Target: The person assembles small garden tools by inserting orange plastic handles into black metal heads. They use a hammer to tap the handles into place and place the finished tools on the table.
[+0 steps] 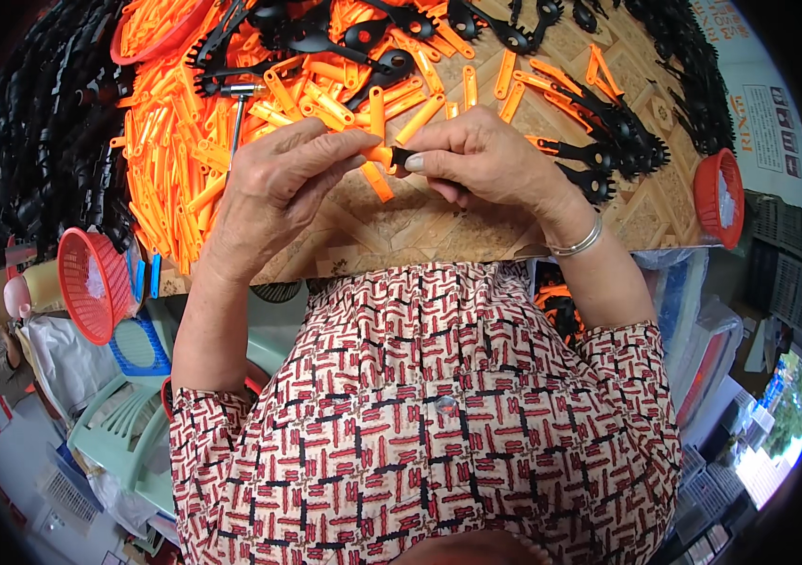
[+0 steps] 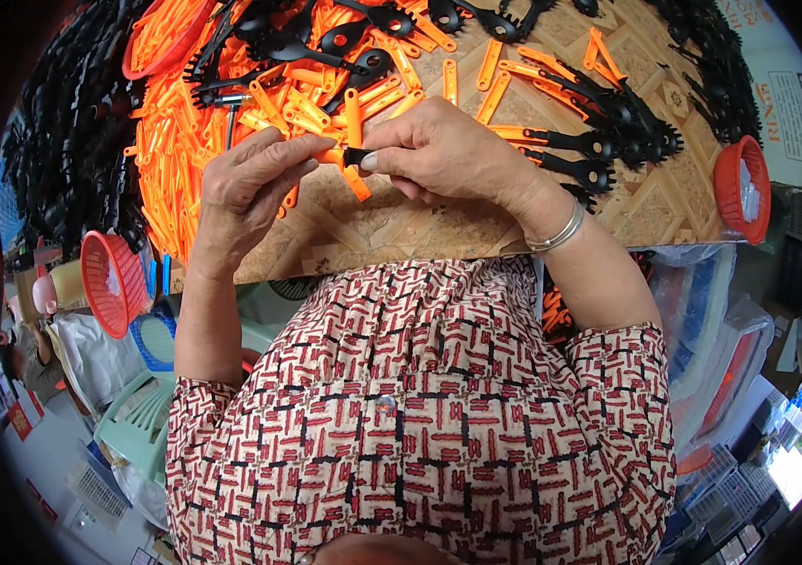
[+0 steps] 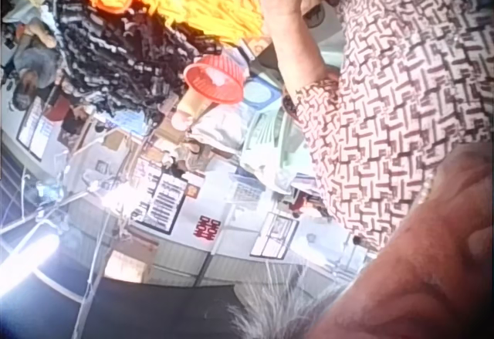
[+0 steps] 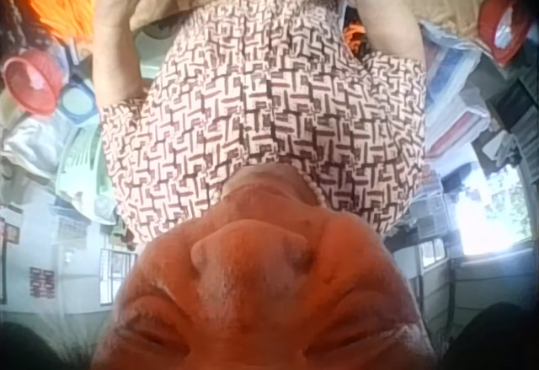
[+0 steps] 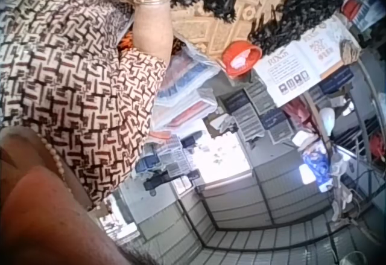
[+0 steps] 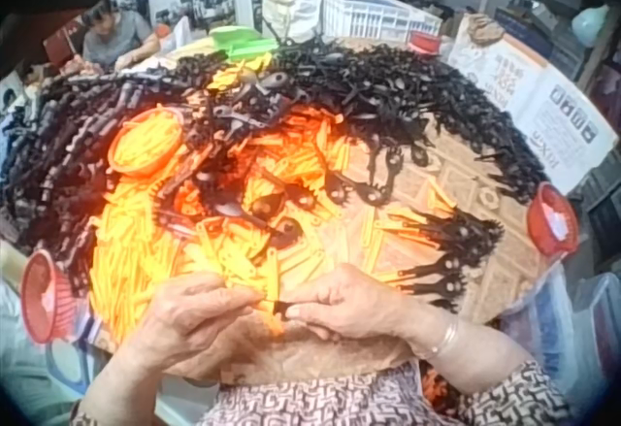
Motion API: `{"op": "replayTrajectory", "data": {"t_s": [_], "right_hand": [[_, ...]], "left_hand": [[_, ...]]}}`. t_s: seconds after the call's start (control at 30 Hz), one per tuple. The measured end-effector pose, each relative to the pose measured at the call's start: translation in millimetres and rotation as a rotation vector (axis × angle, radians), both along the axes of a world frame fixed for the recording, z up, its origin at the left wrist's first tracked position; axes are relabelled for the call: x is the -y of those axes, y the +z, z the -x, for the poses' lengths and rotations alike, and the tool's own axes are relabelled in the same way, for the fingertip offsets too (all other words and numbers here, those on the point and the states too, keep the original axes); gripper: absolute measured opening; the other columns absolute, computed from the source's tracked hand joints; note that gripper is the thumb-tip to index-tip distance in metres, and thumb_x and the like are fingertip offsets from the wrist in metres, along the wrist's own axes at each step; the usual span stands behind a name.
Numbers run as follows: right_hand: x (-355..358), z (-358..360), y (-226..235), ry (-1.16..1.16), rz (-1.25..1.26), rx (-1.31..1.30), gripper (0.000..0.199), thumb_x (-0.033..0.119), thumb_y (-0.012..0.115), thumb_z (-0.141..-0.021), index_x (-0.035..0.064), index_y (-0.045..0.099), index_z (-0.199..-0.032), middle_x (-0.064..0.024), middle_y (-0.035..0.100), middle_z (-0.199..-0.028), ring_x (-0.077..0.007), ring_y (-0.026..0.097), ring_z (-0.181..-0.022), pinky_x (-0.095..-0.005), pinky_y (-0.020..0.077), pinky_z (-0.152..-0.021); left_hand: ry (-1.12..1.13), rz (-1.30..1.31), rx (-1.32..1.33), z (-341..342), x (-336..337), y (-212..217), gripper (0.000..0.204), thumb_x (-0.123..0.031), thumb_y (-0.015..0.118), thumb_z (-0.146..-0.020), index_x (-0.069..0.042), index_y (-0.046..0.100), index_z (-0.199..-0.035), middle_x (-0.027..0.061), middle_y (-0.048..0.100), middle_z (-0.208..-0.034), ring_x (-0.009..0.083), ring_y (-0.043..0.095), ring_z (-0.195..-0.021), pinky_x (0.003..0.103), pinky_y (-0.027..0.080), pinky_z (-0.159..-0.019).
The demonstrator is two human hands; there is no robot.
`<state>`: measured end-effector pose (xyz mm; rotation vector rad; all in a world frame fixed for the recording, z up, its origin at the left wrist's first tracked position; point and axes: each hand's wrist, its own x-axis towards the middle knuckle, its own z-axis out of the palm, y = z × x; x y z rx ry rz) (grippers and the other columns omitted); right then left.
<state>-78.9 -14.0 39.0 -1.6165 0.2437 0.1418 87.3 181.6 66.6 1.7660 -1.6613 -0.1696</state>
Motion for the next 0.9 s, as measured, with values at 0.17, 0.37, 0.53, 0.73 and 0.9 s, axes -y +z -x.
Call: {"op": "replayTrajectory", "data": {"t_s": [0.17, 0.37, 0.53, 0.73, 0.9], "right_hand": [[3, 0, -6, 0.047, -0.139, -0.043, 0.018, 0.015, 0.062, -0.101, 0.0034, 0.072, -0.091, 0.0039, 0.056, -0.057, -0.0038, 0.052, -0.048, -0.024, 0.042, -0.045], [-7, 6, -12, 0.043, 0.374, 0.349, 0.009, 0.012, 0.067, -0.094, 0.0054, 0.072, -0.097, -0.008, 0.058, -0.061, -0.0214, 0.058, -0.052, -0.0336, 0.0449, -0.051], [-20, 24, -16, 0.045, 0.562, 0.548, 0.009, 0.013, 0.07, -0.09, 0.0049, 0.071, -0.094, -0.0143, 0.06, -0.068, -0.0307, 0.063, -0.06, -0.0397, 0.0452, -0.055], [-41, 51, -28, 0.078, 0.344, 0.405, 0.014, 0.011, 0.071, -0.09, 0.001, 0.075, -0.099, -0.016, 0.065, -0.072, -0.0312, 0.064, -0.062, -0.0398, 0.0481, -0.058], [-37, 63, -21, 0.118, 0.138, 0.085, 0.019, 0.006, 0.069, -0.091, -0.0006, 0.076, -0.107, -0.0112, 0.067, -0.072, -0.0174, 0.065, -0.064, -0.0304, 0.0483, -0.059]], "left_hand": [[0.028, 0.015, 0.055, 11, 0, -1, 0.026, 0.0, 0.074, -0.088, -0.006, 0.076, -0.113, 0.0083, 0.055, -0.074, 0.0219, 0.057, -0.063, 0.034, 0.045, -0.057], [0.137, -0.002, 0.025, 25, -4, -1, 0.023, 0.001, 0.073, -0.087, -0.005, 0.074, -0.109, 0.0097, 0.056, -0.076, 0.0241, 0.059, -0.066, 0.036, 0.047, -0.059], [0.067, -0.083, -0.034, 32, -23, -12, 0.033, 0.002, 0.072, -0.087, -0.006, 0.073, -0.119, 0.0097, 0.059, -0.078, 0.0246, 0.06, -0.068, 0.035, 0.048, -0.063], [-0.087, -0.247, -0.071, 54, -41, -14, 0.028, -0.004, 0.072, -0.089, -0.005, 0.068, -0.117, 0.0122, 0.064, -0.086, 0.0324, 0.064, -0.073, 0.042, 0.052, -0.066], [0.017, -0.233, -0.118, 68, -38, -16, 0.017, -0.005, 0.07, -0.091, -0.005, 0.068, -0.107, 0.0141, 0.061, -0.082, 0.0361, 0.064, -0.07, 0.044, 0.051, -0.06]]}}
